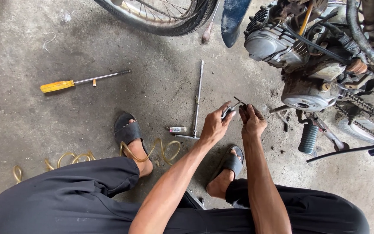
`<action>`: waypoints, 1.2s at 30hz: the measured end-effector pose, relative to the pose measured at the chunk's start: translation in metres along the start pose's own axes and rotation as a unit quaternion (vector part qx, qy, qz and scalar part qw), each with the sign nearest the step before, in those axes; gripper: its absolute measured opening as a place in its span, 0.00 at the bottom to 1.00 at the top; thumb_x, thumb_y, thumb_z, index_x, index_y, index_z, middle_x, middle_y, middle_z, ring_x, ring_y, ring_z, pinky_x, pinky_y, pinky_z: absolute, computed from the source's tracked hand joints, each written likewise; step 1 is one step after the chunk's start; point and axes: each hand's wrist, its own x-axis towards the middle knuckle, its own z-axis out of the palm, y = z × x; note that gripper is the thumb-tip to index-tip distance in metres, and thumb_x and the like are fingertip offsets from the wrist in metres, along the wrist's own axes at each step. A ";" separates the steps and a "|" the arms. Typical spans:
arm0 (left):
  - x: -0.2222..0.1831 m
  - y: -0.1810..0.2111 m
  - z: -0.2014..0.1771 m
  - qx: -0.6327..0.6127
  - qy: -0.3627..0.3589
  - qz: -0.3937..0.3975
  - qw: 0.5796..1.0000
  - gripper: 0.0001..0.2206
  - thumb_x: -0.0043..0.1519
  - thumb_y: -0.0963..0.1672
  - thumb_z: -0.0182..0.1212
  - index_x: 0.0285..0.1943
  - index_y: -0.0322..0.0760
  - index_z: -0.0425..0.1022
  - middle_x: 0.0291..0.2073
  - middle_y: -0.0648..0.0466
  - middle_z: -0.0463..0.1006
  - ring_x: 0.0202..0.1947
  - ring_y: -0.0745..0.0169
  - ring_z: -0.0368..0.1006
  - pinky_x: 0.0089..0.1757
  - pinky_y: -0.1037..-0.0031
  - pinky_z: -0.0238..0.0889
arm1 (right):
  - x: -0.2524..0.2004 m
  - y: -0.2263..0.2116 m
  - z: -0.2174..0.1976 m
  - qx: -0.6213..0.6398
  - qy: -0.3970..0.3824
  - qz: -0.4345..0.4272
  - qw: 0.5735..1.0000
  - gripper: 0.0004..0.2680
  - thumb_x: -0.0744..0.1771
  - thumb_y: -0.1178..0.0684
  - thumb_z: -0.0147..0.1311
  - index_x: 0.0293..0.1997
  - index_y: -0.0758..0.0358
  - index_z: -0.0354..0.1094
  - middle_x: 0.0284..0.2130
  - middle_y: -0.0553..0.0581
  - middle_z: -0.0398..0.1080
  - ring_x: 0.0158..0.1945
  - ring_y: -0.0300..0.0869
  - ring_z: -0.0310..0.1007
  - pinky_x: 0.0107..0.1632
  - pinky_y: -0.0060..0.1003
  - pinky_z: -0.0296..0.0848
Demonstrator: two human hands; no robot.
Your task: The person is using tools to remove bolts from the engine area and then works on electrical components and wiring on a motorcycle.
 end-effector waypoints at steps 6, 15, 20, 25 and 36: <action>0.008 -0.015 0.001 0.002 0.020 -0.043 0.999 0.20 0.72 0.51 0.54 0.67 0.38 0.71 0.33 0.39 0.81 0.32 0.47 0.80 0.33 0.64 0.75 | -0.002 -0.002 -0.004 -0.005 -0.009 0.015 1.000 0.07 0.66 0.64 0.63 0.43 0.77 0.72 0.38 0.78 0.76 0.40 0.61 0.83 0.44 0.51 0.88; 0.017 -0.030 0.001 -0.020 -0.024 -0.050 0.998 0.17 0.69 0.51 0.56 0.65 0.47 0.72 0.36 0.36 0.82 0.39 0.36 0.81 0.38 0.55 0.78 | 0.007 0.009 -0.012 -0.038 -0.027 0.009 0.999 0.07 0.66 0.65 0.62 0.48 0.74 0.73 0.41 0.74 0.77 0.45 0.58 0.82 0.51 0.49 0.87; 0.017 -0.029 -0.004 -0.048 -0.024 -0.070 0.996 0.18 0.69 0.51 0.56 0.65 0.44 0.72 0.38 0.36 0.82 0.40 0.36 0.81 0.39 0.53 0.78 | 0.007 0.007 -0.015 -0.051 -0.028 -0.008 0.998 0.08 0.65 0.68 0.60 0.48 0.76 0.72 0.43 0.76 0.76 0.47 0.60 0.81 0.53 0.51 0.86; 0.021 -0.023 -0.018 -0.069 0.007 -0.085 0.994 0.18 0.71 0.50 0.54 0.65 0.40 0.73 0.38 0.34 0.82 0.38 0.38 0.82 0.37 0.56 0.78 | 0.011 0.012 -0.020 -0.062 -0.026 -0.018 0.998 0.08 0.65 0.69 0.59 0.48 0.77 0.72 0.43 0.78 0.75 0.48 0.61 0.81 0.54 0.52 0.86; 0.030 -0.037 -0.040 -0.106 0.080 -0.144 0.981 0.22 0.70 0.53 0.54 0.69 0.42 0.70 0.37 0.38 0.83 0.34 0.46 0.82 0.35 0.59 0.77 | 0.062 -0.003 -0.077 -0.015 0.009 0.063 0.998 0.10 0.69 0.62 0.57 0.56 0.73 0.69 0.46 0.72 0.77 0.51 0.54 0.81 0.53 0.44 0.87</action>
